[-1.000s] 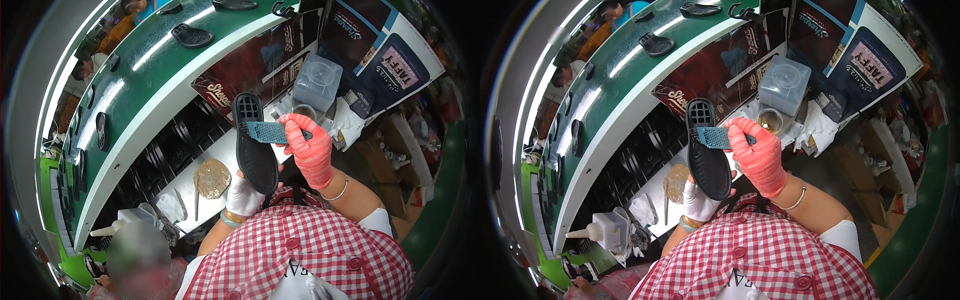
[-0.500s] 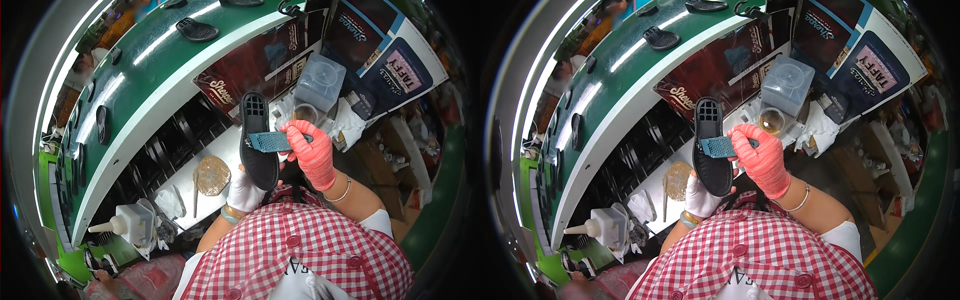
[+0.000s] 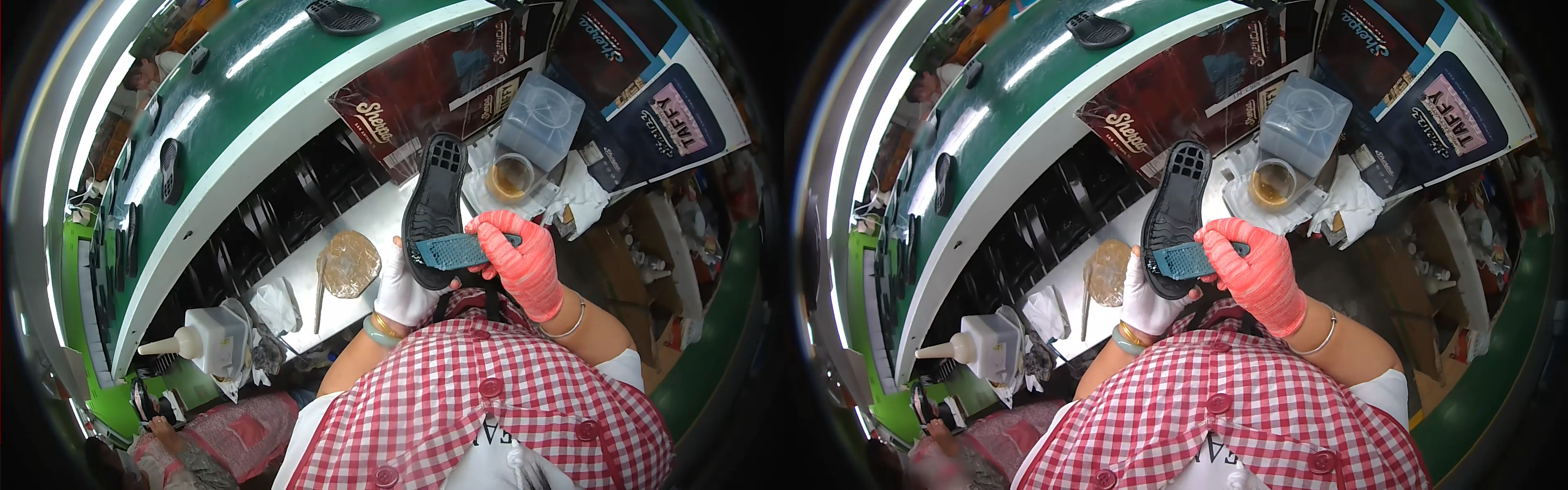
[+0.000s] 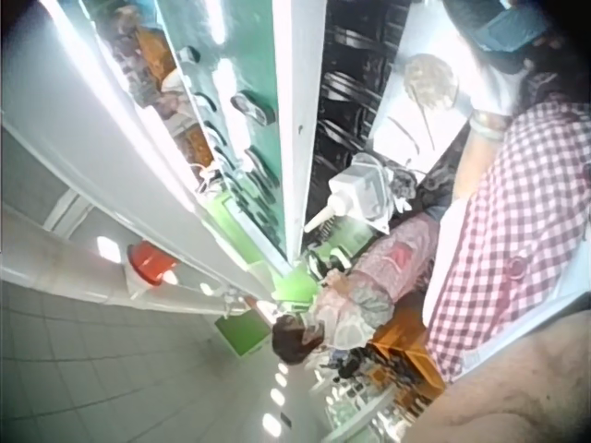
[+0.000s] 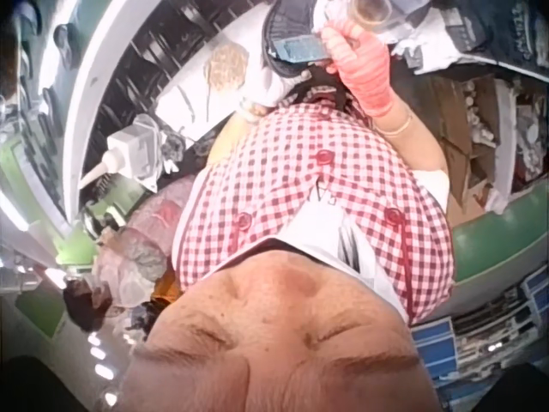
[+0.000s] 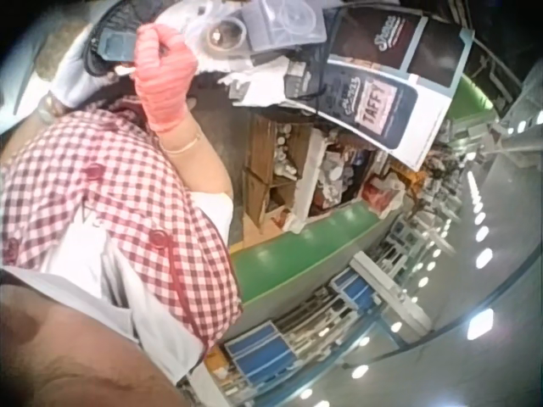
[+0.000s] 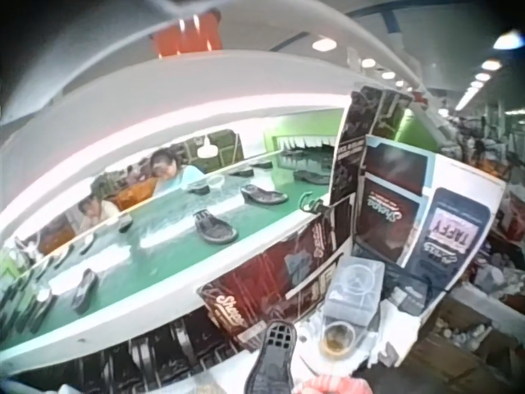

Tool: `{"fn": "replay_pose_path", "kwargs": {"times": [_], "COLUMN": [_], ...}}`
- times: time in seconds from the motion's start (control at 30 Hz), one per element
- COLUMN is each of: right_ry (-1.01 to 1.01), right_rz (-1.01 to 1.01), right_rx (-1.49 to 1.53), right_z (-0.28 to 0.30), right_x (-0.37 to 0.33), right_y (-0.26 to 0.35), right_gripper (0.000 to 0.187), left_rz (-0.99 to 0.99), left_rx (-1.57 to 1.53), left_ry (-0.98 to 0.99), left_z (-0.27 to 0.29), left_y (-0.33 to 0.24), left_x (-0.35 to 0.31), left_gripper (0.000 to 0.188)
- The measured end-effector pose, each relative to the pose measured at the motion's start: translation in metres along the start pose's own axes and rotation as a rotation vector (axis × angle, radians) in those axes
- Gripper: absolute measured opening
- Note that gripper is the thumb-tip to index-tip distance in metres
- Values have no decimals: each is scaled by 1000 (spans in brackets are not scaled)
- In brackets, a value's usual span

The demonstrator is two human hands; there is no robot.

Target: The person cleans the soles of black slippers using a blue scrubbing tool. They repeatedly dip the tool into a small container of liquid and scrub the textured bottom of each slipper. The person handles the slippers one at a time, turning them over to access the sole, and places them on a green counter after cleaning.

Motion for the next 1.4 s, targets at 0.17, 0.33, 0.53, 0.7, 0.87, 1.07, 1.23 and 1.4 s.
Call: {"fn": "replay_pose_path", "kwargs": {"times": [0.17, 0.33, 0.53, 0.7, 0.87, 1.07, 1.23, 1.4], "right_ry": [62, 139, 331, 478, 485, 498, 528, 567], "right_rz": [-26, -22, 62, -146, -395, -441, -445, -450], "right_rx": [-39, -47, -258, -306, -238, -277, -275, -302], "right_z": [-3, -10, -16, -30, -38, -49, -54, -54], "right_x": [-5, -7, -1, 11, 28, 37, 41, 45], "right_y": [-3, -2, -5, -5, -19, -31, -35, -36], "right_gripper": [16, 15, 16, 25, 23, 23, 24, 27], "left_rz": [22, 31, 77, 196, 322, 375, 334, 468], "left_rx": [107, 120, 147, 136, 90, 400, 475, 251], "left_ry": [-125, -169, -236, -242, -88, -62, -93, -202], "left_z": [10, 3, 15, 33, 40, 66, 76, 49], "left_y": [0, 0, 2, 4, 6, -3, -8, -21], "left_x": [-2, -4, -2, -6, -4, -5, -3, -7], "left_gripper": [63, 68, 65, 60, 58, 52, 46, 26]}}
Point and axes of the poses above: each hand's wrist, its own x-axis towards the middle knuckle, its own z-axis out of the back of the hand, y = z × x, the point moved 7 cm from there along x, towards the middle knuckle, and after that the axes turned 5 degrees about x, right-handed, at the moved point
